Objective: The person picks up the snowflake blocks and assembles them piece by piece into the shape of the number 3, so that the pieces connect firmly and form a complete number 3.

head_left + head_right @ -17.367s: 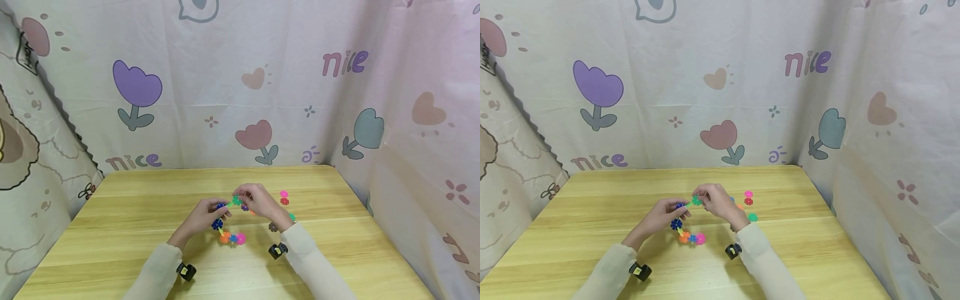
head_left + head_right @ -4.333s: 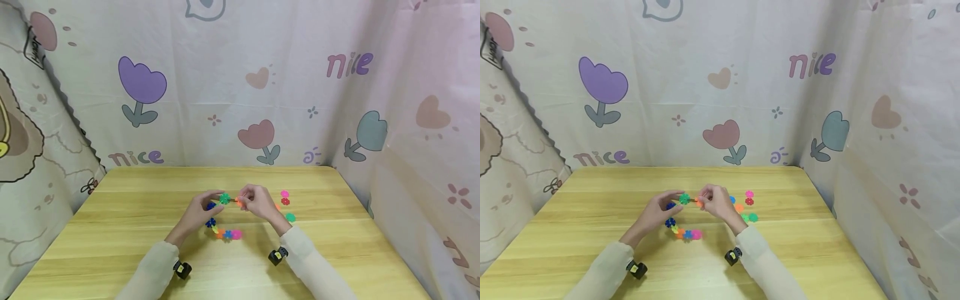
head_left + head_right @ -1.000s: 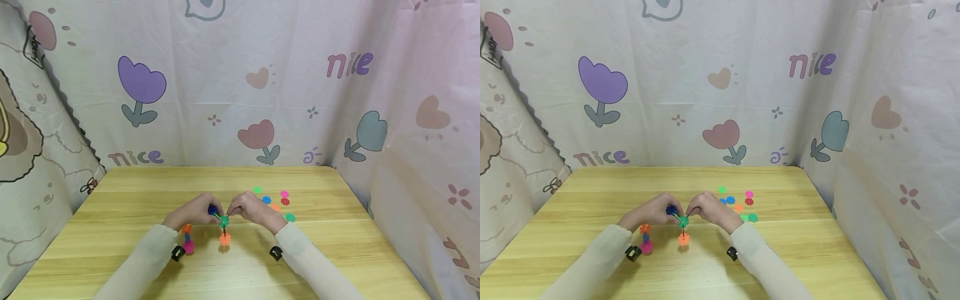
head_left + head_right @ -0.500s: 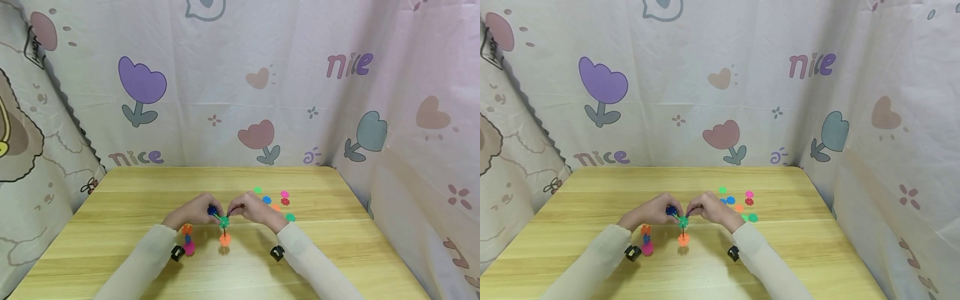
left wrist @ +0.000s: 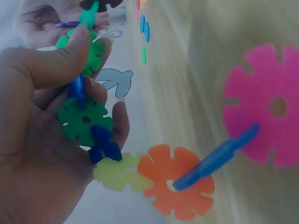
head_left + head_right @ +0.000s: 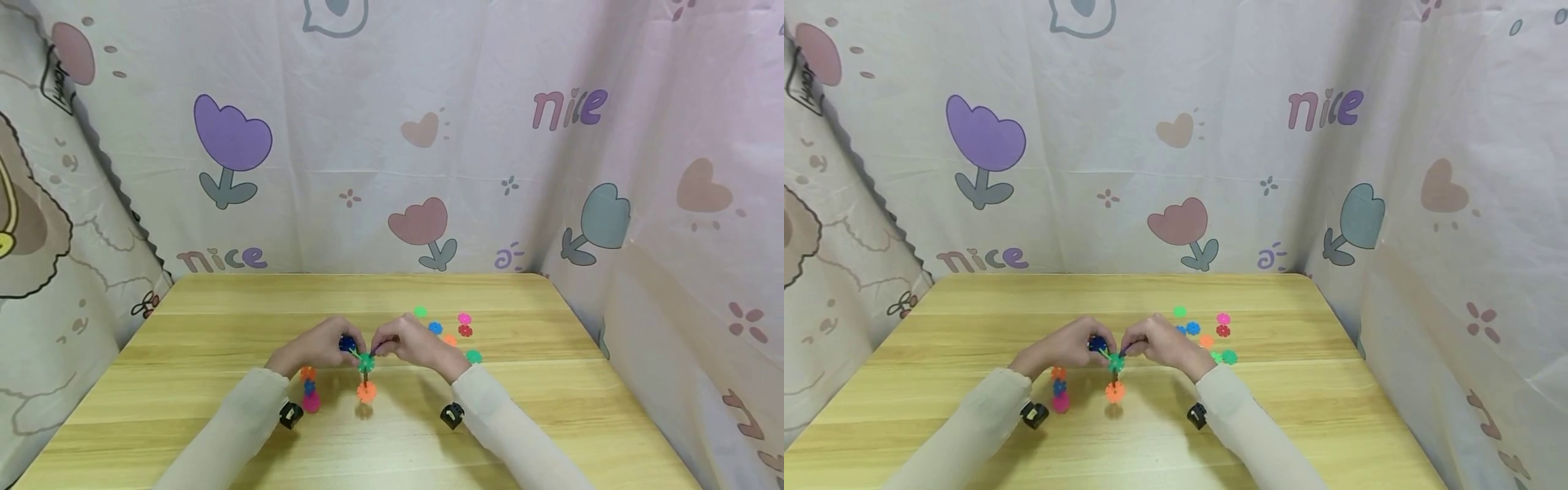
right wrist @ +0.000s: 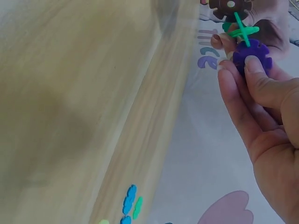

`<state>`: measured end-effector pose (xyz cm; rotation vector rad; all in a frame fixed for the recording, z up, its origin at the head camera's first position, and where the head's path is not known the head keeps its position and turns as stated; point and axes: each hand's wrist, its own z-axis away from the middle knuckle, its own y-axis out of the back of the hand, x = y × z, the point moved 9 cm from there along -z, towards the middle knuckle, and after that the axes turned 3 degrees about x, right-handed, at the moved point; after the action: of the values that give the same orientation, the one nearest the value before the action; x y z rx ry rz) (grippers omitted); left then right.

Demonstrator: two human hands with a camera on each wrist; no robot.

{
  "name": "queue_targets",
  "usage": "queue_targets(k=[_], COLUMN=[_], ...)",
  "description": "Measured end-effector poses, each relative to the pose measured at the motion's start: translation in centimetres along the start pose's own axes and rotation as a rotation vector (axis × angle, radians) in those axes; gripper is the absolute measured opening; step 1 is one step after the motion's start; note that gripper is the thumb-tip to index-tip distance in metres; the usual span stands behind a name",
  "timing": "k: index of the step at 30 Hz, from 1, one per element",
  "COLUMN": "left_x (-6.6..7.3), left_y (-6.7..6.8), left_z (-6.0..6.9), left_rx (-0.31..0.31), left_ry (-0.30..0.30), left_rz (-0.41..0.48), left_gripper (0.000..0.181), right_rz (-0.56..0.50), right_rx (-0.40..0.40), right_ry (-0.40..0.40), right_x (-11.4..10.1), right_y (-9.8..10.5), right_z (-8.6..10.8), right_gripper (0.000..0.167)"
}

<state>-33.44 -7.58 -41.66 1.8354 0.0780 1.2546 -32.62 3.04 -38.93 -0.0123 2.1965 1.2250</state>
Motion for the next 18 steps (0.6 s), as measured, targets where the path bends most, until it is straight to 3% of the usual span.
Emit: queue_targets(k=[7,14,18], left_x=[-0.2,0.5,0.3], left_y=[0.0,-0.3,-0.4], left_z=[0.0,-0.3,-0.5], left_rx=[0.030,-0.018,-0.041], left_ry=[0.009,-0.021,-0.009], left_rz=[0.017,0.022,0.041], left_gripper=[0.029,0.021,0.024], right_rz=[-0.100,0.104,0.124], right_rx=[0.032,0.048,0.061], right_ry=[-0.054,0.101,0.122], right_x=[0.1,-1.6,-1.9], right_y=[-0.2,0.2,-0.1], right_z=[0.2,0.4,0.6], right_gripper=[0.012,0.015,0.016])
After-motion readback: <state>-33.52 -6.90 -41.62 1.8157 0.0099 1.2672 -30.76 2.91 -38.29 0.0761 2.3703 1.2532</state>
